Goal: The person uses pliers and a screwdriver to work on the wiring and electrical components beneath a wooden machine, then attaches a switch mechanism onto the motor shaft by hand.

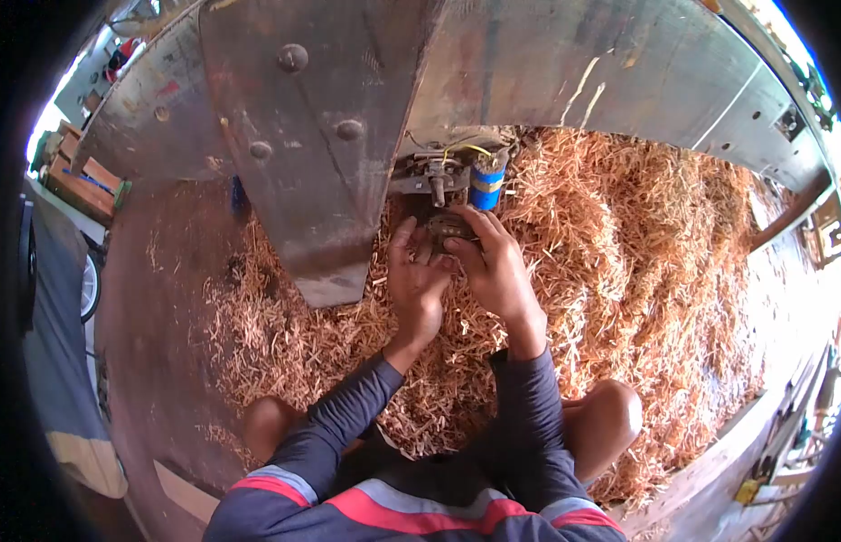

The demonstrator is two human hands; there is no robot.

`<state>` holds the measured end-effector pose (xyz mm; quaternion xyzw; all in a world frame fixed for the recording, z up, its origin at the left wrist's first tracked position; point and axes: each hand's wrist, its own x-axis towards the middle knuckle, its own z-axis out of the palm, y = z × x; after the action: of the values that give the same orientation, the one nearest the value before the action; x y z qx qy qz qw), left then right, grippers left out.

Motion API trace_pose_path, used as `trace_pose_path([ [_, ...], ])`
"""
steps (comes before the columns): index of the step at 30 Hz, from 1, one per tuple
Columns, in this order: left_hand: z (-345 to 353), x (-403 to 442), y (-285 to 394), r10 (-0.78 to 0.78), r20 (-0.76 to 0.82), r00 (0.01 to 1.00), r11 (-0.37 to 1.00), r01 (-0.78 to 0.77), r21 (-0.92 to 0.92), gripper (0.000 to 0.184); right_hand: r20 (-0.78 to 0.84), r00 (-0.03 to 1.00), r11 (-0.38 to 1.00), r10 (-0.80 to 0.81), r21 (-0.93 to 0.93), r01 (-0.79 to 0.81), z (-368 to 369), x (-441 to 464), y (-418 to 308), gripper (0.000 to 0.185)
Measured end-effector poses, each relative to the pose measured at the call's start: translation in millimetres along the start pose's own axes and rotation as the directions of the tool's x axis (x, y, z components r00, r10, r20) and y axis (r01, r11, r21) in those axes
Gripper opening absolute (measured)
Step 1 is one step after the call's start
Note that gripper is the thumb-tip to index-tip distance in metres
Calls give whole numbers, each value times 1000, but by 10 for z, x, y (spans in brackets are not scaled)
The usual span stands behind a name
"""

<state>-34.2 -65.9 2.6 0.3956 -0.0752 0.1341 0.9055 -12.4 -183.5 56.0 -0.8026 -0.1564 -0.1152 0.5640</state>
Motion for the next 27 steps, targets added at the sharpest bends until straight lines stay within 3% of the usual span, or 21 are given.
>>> trace_pose_path([
  [3,-234,114,-82,-74,-71,995,996,77,40,57,36,999,1000,-5,-6,5,110,-20,173,42],
  [6,-386,256,-169,-111,-153,982,983,131,125,50,-89,968,926,234,323,-194,312,-52,503,44],
  [9,-367,300,-102,-90,-158,983,955,130,266,46,-163,964,917,209,377,-135,473,-62,647,43],
  [12,-551,333,-328,-16,-115,993,878,69,474,42,-208,961,948,184,294,-118,560,-95,761,42],
  [15,-458,331,-230,34,-66,997,830,8,558,41,-272,953,967,132,247,-64,614,-95,793,43],
  [17,-453,366,-233,17,-74,997,879,20,476,41,-294,950,968,102,249,-27,646,-90,786,43],
  [19,-426,382,-216,35,-87,996,840,18,543,45,-384,922,997,-46,46,69,659,-68,766,44],
  [22,-401,376,-233,-21,-122,992,892,74,446,43,-418,908,988,-39,120,98,687,-59,738,42],
  [27,-462,377,-326,-41,-152,987,914,99,394,39,-432,902,997,-2,73,37,709,-86,794,39],
])
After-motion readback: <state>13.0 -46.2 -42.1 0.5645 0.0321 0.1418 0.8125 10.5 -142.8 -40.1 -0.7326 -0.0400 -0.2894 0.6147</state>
